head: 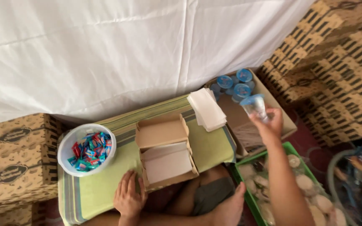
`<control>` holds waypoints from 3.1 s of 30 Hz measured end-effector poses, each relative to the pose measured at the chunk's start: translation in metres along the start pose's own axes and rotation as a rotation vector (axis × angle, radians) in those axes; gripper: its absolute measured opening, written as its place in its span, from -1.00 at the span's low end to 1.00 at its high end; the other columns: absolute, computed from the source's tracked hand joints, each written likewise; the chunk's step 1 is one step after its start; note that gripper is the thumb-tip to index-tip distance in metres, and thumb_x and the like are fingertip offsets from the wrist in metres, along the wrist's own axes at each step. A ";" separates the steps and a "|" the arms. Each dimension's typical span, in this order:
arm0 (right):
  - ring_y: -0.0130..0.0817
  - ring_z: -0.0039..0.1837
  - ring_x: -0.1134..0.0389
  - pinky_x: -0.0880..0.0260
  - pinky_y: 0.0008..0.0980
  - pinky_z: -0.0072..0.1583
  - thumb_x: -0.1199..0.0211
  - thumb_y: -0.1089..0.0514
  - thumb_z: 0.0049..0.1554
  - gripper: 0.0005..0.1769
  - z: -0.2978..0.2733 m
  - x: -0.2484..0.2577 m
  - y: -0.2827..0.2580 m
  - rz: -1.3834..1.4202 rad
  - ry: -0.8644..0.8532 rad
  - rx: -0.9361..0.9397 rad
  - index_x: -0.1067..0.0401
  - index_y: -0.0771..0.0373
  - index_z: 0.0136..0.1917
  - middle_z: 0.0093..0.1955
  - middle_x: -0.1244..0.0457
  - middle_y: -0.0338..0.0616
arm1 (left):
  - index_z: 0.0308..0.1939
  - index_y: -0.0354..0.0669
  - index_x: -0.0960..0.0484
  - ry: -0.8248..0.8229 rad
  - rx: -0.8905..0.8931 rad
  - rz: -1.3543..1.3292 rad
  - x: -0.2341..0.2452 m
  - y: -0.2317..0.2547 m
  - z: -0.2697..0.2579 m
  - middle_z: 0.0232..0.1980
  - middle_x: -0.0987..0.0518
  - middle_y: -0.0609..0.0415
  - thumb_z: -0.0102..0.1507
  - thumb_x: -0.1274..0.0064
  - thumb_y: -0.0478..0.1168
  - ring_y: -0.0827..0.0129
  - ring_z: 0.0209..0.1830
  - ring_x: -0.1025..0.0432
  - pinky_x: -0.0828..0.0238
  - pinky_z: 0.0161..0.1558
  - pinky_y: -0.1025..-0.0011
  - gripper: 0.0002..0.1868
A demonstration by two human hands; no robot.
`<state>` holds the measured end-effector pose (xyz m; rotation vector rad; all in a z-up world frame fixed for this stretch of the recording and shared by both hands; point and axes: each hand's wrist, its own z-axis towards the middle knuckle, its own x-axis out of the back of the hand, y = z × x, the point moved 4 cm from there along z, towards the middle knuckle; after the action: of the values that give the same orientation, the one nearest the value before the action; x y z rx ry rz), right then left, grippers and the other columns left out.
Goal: Assembling a snack box by placing a napkin and various packaged food items inside a cardboard box.
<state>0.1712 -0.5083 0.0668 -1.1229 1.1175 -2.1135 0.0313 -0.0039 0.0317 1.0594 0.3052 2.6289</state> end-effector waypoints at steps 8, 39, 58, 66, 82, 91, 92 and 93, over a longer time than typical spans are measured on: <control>-0.33 -0.04 -0.51 -0.49 -0.42 0.00 -0.45 0.24 0.00 -0.71 -0.087 -0.005 -0.043 0.062 -0.135 0.091 -0.55 0.34 0.02 -0.04 -0.47 -0.11 | -0.04 -0.24 -0.68 0.023 -0.025 0.010 0.010 0.004 -0.004 0.07 -0.67 0.03 0.21 -0.13 -0.30 0.19 0.07 -0.58 -0.50 0.04 0.33 -0.75; 0.03 0.24 -0.43 -0.47 -0.05 0.21 -0.48 -0.30 -0.03 -0.24 -0.191 -0.195 -0.196 -0.384 -0.902 -0.003 -0.32 -0.02 0.33 0.17 -0.37 0.08 | 0.37 -0.23 -0.43 -0.181 -0.120 -0.272 0.007 -0.016 -0.016 0.28 -0.55 -0.13 -0.06 -0.22 0.55 0.08 0.10 -0.57 -0.51 0.09 0.24 0.18; 0.18 0.34 -0.38 -0.38 0.08 0.35 -0.26 -0.20 0.17 -0.28 -0.192 -0.195 -0.234 -0.406 -1.113 -0.046 -0.10 0.10 0.45 0.33 -0.25 0.42 | 0.63 -0.22 0.33 -0.930 0.119 -0.407 -0.018 -0.017 0.040 0.56 -0.15 -0.31 -0.31 -0.44 0.44 -0.21 0.50 -0.22 -0.27 0.46 -0.05 0.74; 0.14 0.29 -0.41 -0.46 0.04 0.23 -0.46 -0.13 0.02 -0.31 -0.185 -0.198 -0.214 -0.403 -1.027 -0.016 -0.30 -0.07 0.36 0.24 -0.35 0.21 | 0.63 -0.24 0.32 -0.917 0.121 -0.403 -0.017 -0.015 0.044 0.56 -0.16 -0.31 -0.33 -0.45 0.41 -0.17 0.52 -0.20 -0.22 0.49 0.00 0.75; -0.07 0.14 -0.49 -0.48 -0.02 0.12 -0.49 -0.17 -0.10 -0.25 -0.185 -0.189 -0.215 -0.374 -0.868 -0.075 -0.29 0.02 0.28 0.04 -0.42 0.03 | 0.62 -0.25 0.35 -0.875 0.099 -0.433 -0.027 -0.021 0.036 0.56 -0.20 -0.22 -0.31 -0.44 0.40 -0.09 0.51 -0.23 -0.25 0.48 0.03 0.74; 0.03 0.22 -0.45 -0.46 0.00 0.21 -0.50 -0.21 -0.08 -0.21 -0.190 -0.208 -0.204 -0.416 -1.022 -0.098 -0.26 0.05 0.30 0.13 -0.40 0.14 | 0.63 -0.26 0.39 -0.903 0.084 -0.356 -0.027 -0.017 0.038 0.53 -0.22 -0.29 -0.28 -0.41 0.40 -0.12 0.51 -0.22 -0.20 0.52 0.08 0.73; 0.03 0.22 -0.45 -0.46 0.00 0.21 -0.50 -0.21 -0.08 -0.21 -0.189 -0.204 -0.209 -0.416 -1.025 -0.099 -0.26 0.05 0.30 0.13 -0.40 0.14 | 0.63 -0.26 0.39 -0.905 0.087 -0.355 -0.028 -0.018 0.035 0.53 -0.22 -0.29 -0.28 -0.41 0.40 -0.12 0.51 -0.22 -0.20 0.52 0.08 0.73; 0.06 0.25 -0.43 -0.44 0.01 0.23 -0.49 -0.18 -0.05 -0.22 -0.190 -0.200 -0.215 -0.411 -1.052 -0.094 -0.26 0.09 0.31 0.14 -0.39 0.18 | 0.63 -0.25 0.40 -0.910 0.089 -0.352 -0.029 -0.019 0.033 0.53 -0.21 -0.29 -0.29 -0.40 0.41 -0.11 0.52 -0.21 -0.19 0.52 0.09 0.73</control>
<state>0.1095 -0.1657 0.0983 -2.2527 0.4829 -1.3074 0.0781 0.0064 0.0305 1.8767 0.3460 1.6233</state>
